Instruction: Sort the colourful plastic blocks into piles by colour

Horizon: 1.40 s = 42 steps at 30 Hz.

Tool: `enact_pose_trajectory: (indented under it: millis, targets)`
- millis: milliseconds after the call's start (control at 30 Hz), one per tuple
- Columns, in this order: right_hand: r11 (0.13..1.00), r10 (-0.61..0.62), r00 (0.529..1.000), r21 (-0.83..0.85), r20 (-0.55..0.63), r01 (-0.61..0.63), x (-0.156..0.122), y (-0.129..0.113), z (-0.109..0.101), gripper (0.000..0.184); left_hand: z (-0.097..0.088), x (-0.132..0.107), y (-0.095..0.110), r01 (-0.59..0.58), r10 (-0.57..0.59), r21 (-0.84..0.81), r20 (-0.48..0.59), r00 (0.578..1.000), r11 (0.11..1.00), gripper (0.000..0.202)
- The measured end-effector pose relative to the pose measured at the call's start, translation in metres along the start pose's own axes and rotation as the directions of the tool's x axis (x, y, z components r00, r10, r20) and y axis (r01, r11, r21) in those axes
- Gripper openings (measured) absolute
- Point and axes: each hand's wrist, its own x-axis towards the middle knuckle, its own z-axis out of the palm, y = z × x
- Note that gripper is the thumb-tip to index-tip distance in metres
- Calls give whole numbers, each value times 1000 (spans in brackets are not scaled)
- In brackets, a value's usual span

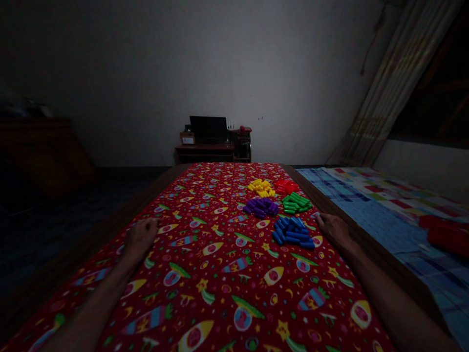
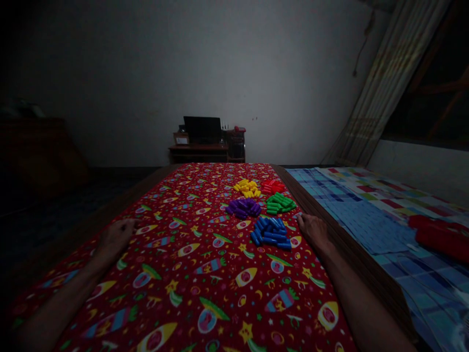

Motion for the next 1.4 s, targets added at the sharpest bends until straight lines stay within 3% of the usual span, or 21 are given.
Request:
enact_pose_trajectory:
  millis: [100, 367, 633, 1200, 1300, 1400]
  targets:
    - [1000, -11, 1000, 1, 3, 11, 1, 1, 1, 46, 1, 2, -2, 63, -60, -71, 46, 997, 996, 40]
    - [1000, -22, 999, -10, 34, 22, 1, 2, 5, 45, -2, 1, 1, 82, -85, -166, -11, 996, 983, 35]
    - [1000, -8, 998, -16, 59, 9, 0, 2, 5, 44, 5, 6, -10, 102, -107, -186, -18, 994, 977, 32]
    - [1000, 6, 999, 0, 32, -6, 0, 9, 15, 41, 2, 2, -11, 118, -121, -264, 3, 993, 957, 36]
    - [997, 10, 1000, 72, 18, -12, -4, 7, 11, 42, 4, 3, -12, 132, -130, -249, 23, 991, 959, 38]
    - [956, 96, 994, 284, -45, -79, -4, 3, 3, 48, 4, 3, -13, 128, -124, -218, 32, 992, 968, 39]
